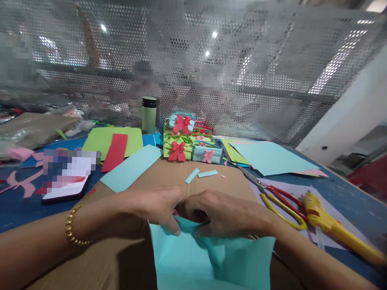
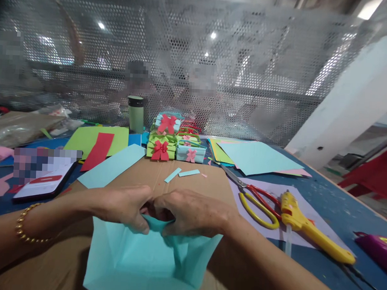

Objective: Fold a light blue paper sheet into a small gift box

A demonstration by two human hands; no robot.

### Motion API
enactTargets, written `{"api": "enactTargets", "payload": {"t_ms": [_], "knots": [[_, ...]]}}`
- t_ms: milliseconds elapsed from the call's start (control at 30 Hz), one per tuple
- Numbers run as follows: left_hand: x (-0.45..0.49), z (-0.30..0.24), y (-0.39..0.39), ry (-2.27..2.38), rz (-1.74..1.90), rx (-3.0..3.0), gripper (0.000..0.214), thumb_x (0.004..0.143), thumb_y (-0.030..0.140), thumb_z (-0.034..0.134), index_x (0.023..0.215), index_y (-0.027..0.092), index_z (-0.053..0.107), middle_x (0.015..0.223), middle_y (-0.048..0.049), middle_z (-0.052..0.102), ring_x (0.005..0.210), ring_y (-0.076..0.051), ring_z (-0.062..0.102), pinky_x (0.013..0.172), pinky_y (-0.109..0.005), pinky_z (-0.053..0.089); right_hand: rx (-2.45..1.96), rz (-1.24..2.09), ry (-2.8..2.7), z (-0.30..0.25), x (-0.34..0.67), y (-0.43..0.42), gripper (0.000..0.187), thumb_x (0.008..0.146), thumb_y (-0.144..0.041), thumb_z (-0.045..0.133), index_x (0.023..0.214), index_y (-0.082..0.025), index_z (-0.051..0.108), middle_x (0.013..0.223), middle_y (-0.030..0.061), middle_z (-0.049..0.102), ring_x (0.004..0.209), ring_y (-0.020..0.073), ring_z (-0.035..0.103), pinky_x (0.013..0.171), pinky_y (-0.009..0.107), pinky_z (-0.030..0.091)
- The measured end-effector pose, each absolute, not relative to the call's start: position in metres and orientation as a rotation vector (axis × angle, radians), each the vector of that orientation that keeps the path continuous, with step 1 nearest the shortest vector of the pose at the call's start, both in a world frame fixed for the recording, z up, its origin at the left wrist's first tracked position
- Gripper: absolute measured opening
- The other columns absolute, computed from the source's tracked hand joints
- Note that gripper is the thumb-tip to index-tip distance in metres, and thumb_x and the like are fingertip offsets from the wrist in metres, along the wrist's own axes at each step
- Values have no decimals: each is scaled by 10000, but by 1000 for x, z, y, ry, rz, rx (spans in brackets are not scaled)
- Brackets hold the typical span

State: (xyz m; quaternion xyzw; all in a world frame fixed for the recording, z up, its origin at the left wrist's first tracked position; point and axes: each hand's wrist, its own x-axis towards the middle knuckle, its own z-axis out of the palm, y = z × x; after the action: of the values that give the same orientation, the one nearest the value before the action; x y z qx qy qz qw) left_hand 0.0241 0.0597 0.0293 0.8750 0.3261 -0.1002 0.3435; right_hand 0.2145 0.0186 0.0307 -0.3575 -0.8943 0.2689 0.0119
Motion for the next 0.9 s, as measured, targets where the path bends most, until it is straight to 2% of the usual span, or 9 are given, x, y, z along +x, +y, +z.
{"api": "enactTargets", "payload": {"t_ms": [233, 433, 600, 700, 900], "knots": [[24, 27, 56, 848, -232, 2247, 208, 597, 253, 647, 600, 190, 449, 566, 56, 373, 526, -97, 346, 438, -247, 226, -1107, 907, -2767, 29, 216, 18, 156, 703, -99, 670, 804, -172, 576, 747, -56, 551, 616, 75, 454, 536, 198, 308], [26, 31, 58, 877, -292, 2313, 253, 606, 318, 675, 601, 192, 456, 565, 50, 398, 516, -103, 367, 431, -251, 231, -1153, 943, -2779, 27, 217, 21, 174, 735, -164, 696, 864, -181, 581, 775, -58, 551, 636, 75, 459, 536, 197, 305], [27, 35, 55, 948, -371, 2370, 185, 623, 338, 657, 651, 182, 562, 556, 40, 411, 517, -117, 398, 441, -248, 262, -1097, 1033, -2756, 25, 218, 22, 153, 757, -149, 698, 841, -177, 573, 779, -60, 541, 648, 69, 463, 556, 188, 327], [27, 33, 55, 938, -388, 2395, 168, 625, 315, 637, 722, 178, 632, 578, 25, 475, 537, -129, 445, 457, -245, 298, -1069, 1113, -2725, 23, 218, 23, 146, 761, -181, 713, 846, -180, 594, 790, -54, 549, 667, 77, 479, 570, 186, 345], [27, 32, 56, 900, -397, 2442, 222, 635, 340, 648, 798, 191, 667, 645, 3, 582, 569, -144, 514, 460, -241, 328, -1096, 1166, -2695, 22, 219, 24, 294, 696, -283, 799, 928, -186, 647, 813, -38, 571, 692, 97, 494, 589, 196, 370]]}}
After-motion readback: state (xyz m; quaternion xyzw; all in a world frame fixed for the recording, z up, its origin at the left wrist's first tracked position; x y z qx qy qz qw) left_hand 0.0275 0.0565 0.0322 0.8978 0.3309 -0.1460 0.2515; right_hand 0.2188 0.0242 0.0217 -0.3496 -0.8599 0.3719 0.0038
